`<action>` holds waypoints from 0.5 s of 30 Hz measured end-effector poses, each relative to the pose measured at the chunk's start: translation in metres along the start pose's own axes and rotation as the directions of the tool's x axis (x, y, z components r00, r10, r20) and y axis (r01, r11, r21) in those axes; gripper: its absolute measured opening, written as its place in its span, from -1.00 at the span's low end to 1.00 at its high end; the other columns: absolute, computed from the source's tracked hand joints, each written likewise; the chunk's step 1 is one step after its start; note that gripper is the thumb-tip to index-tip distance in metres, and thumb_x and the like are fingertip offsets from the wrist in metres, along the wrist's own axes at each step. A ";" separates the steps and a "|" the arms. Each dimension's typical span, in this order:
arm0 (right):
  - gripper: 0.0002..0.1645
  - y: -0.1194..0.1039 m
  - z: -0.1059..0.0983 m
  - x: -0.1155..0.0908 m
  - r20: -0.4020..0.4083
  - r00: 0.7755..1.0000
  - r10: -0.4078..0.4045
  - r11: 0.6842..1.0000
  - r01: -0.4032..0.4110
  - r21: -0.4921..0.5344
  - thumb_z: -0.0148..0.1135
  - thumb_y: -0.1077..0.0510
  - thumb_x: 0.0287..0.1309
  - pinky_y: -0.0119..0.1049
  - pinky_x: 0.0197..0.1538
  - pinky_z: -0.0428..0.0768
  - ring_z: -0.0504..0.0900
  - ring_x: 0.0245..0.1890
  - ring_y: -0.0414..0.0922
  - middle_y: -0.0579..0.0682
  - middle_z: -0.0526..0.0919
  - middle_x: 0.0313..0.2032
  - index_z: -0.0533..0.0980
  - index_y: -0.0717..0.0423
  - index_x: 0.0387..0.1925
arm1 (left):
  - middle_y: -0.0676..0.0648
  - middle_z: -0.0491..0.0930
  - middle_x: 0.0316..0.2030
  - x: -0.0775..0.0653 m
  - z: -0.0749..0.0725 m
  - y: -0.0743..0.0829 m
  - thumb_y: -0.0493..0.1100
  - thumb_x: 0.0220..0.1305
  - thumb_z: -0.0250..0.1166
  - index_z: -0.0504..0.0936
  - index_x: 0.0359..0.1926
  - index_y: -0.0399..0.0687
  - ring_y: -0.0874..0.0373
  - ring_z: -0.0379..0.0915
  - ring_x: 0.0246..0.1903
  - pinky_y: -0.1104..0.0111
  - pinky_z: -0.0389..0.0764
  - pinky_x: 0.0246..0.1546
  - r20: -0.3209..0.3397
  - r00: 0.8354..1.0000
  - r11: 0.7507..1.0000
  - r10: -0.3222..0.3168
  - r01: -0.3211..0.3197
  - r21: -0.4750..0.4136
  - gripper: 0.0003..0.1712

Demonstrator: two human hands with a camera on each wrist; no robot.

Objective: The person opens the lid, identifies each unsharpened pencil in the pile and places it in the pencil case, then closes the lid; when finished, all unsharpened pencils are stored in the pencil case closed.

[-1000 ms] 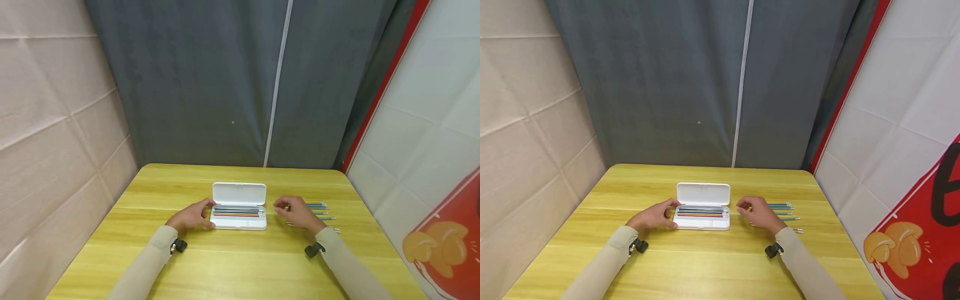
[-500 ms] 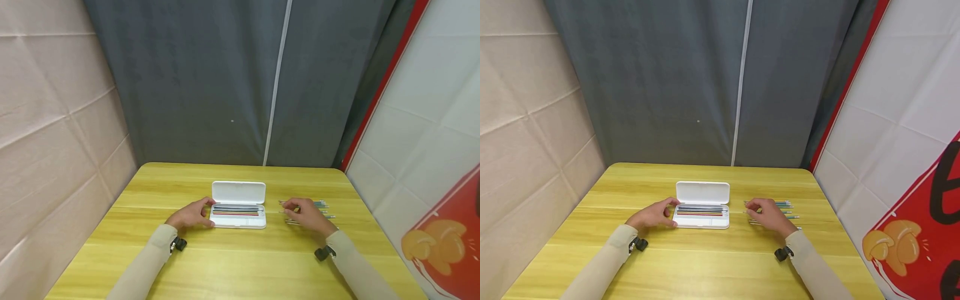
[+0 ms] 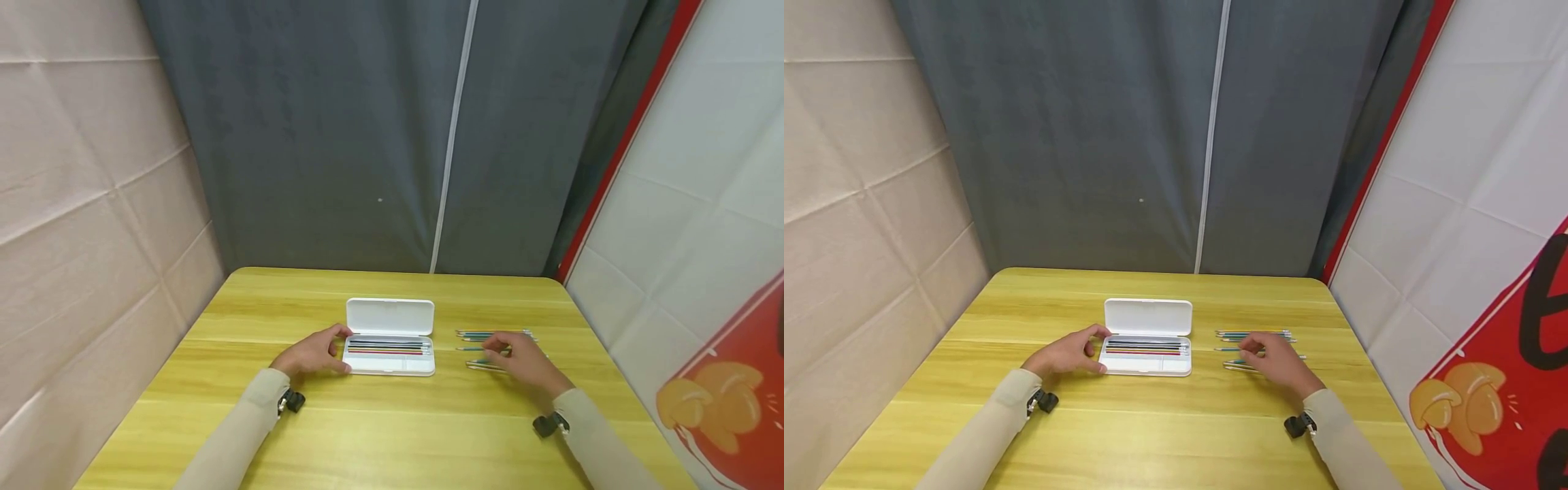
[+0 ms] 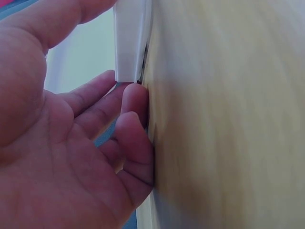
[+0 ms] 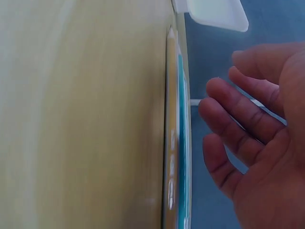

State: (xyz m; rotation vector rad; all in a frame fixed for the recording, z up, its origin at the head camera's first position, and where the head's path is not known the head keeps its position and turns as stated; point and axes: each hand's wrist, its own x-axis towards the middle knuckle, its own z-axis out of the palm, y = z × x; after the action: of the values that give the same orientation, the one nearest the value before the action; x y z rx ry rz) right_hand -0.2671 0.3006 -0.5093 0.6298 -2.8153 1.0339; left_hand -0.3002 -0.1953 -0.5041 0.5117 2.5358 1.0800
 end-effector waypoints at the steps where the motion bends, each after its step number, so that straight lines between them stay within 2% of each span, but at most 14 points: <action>1: -0.83 0.002 -0.001 -0.001 0.001 1.000 0.006 1.000 -0.006 -0.002 0.39 0.07 0.41 -0.30 -0.13 0.65 0.66 -0.18 -0.32 -0.24 0.76 -0.21 0.74 -0.01 -0.04 | -0.08 0.52 -0.13 0.000 0.000 0.000 0.02 0.04 0.70 0.47 0.36 0.07 0.05 0.38 -0.18 0.21 0.41 -0.20 -0.001 1.000 1.000 0.000 0.000 0.002 -0.10; 9: -0.85 0.017 -0.006 -0.012 -0.003 0.999 0.050 0.999 -0.050 0.003 0.43 0.05 0.37 -0.32 -0.11 0.66 0.65 -0.21 -0.33 -0.23 0.75 -0.24 0.73 -0.04 -0.09 | -0.09 0.51 -0.15 0.001 0.000 0.000 0.01 0.03 0.70 0.46 0.35 0.06 0.04 0.37 -0.18 0.22 0.40 -0.20 -0.004 1.000 1.000 -0.001 0.001 -0.003 -0.11; 15: -0.86 0.025 -0.011 -0.020 0.001 0.998 0.068 0.997 -0.068 -0.034 0.43 0.06 0.36 -0.30 -0.06 0.68 0.65 -0.19 -0.34 -0.25 0.75 -0.22 0.72 -0.05 -0.09 | -0.09 0.52 -0.13 0.002 0.001 0.000 0.00 0.03 0.70 0.47 0.35 0.03 0.05 0.37 -0.18 0.23 0.40 -0.21 -0.002 1.000 1.000 0.007 -0.007 -0.006 -0.11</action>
State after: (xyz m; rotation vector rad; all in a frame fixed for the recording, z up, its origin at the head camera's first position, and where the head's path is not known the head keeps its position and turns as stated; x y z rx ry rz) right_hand -0.2595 0.3318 -0.5201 0.5362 -2.8687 0.9938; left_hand -0.3016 -0.1940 -0.5051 0.5181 2.5339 1.0911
